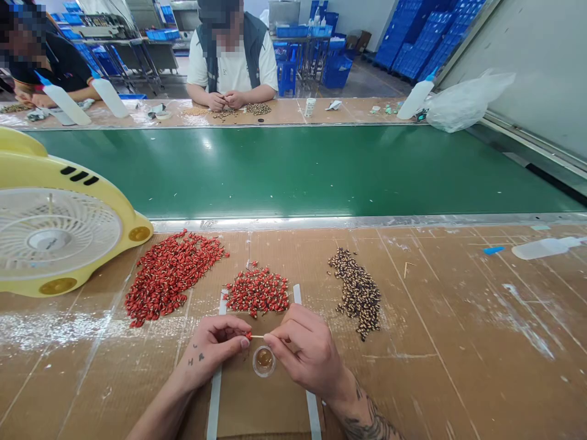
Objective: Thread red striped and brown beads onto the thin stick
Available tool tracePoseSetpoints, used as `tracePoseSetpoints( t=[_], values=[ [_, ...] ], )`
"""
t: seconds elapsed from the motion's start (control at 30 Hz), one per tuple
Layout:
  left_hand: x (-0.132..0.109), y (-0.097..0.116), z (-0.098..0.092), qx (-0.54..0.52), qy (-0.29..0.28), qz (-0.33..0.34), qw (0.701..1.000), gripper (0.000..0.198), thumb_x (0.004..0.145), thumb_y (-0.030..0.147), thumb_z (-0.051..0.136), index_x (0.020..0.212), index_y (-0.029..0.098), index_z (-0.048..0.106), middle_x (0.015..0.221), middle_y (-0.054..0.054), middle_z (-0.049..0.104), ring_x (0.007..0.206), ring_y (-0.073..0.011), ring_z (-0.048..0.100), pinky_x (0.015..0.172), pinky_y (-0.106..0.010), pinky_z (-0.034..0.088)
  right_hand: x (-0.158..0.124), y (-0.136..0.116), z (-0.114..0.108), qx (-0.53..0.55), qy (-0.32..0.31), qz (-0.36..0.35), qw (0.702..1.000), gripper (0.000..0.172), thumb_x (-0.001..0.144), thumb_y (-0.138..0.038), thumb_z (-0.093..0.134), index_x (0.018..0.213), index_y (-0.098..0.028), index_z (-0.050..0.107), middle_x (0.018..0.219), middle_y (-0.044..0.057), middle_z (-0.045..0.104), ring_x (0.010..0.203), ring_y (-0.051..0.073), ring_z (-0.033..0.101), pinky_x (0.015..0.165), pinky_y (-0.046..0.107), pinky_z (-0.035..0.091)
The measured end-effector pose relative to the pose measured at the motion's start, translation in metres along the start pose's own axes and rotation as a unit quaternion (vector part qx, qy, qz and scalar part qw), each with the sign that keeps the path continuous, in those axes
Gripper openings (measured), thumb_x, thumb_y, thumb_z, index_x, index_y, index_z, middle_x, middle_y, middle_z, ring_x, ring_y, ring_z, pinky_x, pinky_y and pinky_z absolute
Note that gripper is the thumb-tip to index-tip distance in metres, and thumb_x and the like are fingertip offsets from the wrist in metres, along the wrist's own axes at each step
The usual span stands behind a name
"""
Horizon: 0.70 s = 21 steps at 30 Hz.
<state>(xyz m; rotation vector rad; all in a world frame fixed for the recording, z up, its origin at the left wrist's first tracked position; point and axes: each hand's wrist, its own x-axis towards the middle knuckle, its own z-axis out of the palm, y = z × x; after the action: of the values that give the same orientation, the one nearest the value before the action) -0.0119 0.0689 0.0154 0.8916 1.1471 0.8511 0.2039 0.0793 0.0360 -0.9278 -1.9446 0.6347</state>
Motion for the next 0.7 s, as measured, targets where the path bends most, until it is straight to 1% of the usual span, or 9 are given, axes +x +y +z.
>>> tracePoseSetpoints(
  t=[0.1,0.17,0.3,0.33,0.37,0.43,0.53,0.63,0.7],
  values=[
    [0.000,0.001,0.001,0.010,0.006,0.004,1.000,0.011,0.066,0.022,0.081,0.074,0.017,0.078,0.059,0.001,0.063,0.053,-0.0106,0.052,0.054,-0.022,0.040,-0.001,-0.001,-0.008,0.021,0.002,0.009,1.000,0.016,0.093,-0.016,0.061,0.078,-0.017,0.066,0.065,0.001,0.055,0.061,0.015,0.050,0.057,0.027,0.037],
    [0.001,0.000,0.001,0.013,0.008,0.009,1.000,0.011,0.066,0.023,0.081,0.075,0.016,0.078,0.059,0.001,0.063,0.054,-0.0111,0.052,0.055,-0.022,0.040,-0.002,-0.001,-0.012,0.026,-0.020,0.006,0.999,0.019,0.094,-0.018,0.061,0.075,-0.018,0.064,0.063,0.000,0.054,0.060,0.015,0.049,0.057,0.027,0.036],
    [0.001,-0.002,-0.001,0.019,0.006,0.013,1.000,0.012,0.066,0.023,0.081,0.075,0.016,0.077,0.061,0.001,0.063,0.055,-0.0107,0.051,0.055,-0.022,0.040,-0.008,0.003,-0.017,-0.042,-0.147,0.010,0.988,0.029,0.095,-0.030,0.064,0.070,-0.018,0.061,0.064,0.001,0.056,0.062,0.015,0.051,0.058,0.027,0.035],
    [0.000,-0.002,-0.001,0.023,0.008,0.012,1.000,0.013,0.066,0.023,0.081,0.076,0.016,0.077,0.061,0.001,0.062,0.056,-0.0106,0.050,0.055,-0.021,0.039,-0.009,0.005,-0.020,-0.061,-0.164,0.022,0.984,0.029,0.095,-0.034,0.065,0.071,-0.018,0.062,0.065,0.001,0.057,0.063,0.016,0.052,0.058,0.028,0.036],
    [0.000,-0.001,-0.002,0.028,0.011,0.009,1.000,0.013,0.067,0.024,0.081,0.077,0.016,0.077,0.061,0.001,0.062,0.056,-0.0106,0.050,0.055,-0.021,0.039,-0.011,0.008,-0.025,-0.076,-0.166,0.039,0.982,0.029,0.095,-0.036,0.065,0.073,-0.017,0.064,0.066,0.002,0.058,0.064,0.016,0.053,0.059,0.028,0.036],
    [0.001,0.000,-0.003,0.037,0.017,0.003,0.999,0.016,0.066,0.027,0.082,0.078,0.016,0.078,0.062,0.001,0.062,0.056,-0.0108,0.050,0.055,-0.021,0.039,-0.015,0.017,-0.042,-0.104,-0.137,0.081,0.982,0.026,0.097,-0.035,0.062,0.077,-0.018,0.066,0.069,0.002,0.059,0.067,0.017,0.055,0.061,0.029,0.039],
    [0.002,0.002,-0.002,0.039,0.010,-0.004,0.999,0.020,0.065,0.031,0.083,0.077,0.016,0.077,0.060,0.001,0.061,0.056,-0.0111,0.049,0.054,-0.021,0.039,-0.020,0.032,-0.077,-0.177,-0.089,0.131,0.971,0.018,0.098,-0.023,0.056,0.086,-0.018,0.068,0.078,0.005,0.065,0.075,0.019,0.059,0.070,0.032,0.045],
    [0.002,0.005,-0.001,0.036,-0.001,-0.012,0.999,0.023,0.063,0.033,0.084,0.076,0.016,0.077,0.058,0.002,0.060,0.054,-0.0114,0.049,0.052,-0.021,0.039,-0.023,0.045,-0.102,-0.253,-0.121,0.127,0.951,0.015,0.095,-0.014,0.055,0.098,-0.018,0.069,0.090,0.007,0.067,0.086,0.023,0.059,0.077,0.037,0.048],
    [0.001,0.005,-0.001,0.039,0.001,-0.015,0.999,0.024,0.062,0.034,0.084,0.076,0.016,0.077,0.058,0.001,0.062,0.055,-0.0119,0.051,0.053,-0.021,0.040,-0.025,0.052,-0.106,-0.277,-0.162,0.112,0.940,0.016,0.093,-0.011,0.056,0.098,-0.018,0.070,0.091,0.008,0.067,0.088,0.024,0.058,0.077,0.038,0.049]
  ],
)
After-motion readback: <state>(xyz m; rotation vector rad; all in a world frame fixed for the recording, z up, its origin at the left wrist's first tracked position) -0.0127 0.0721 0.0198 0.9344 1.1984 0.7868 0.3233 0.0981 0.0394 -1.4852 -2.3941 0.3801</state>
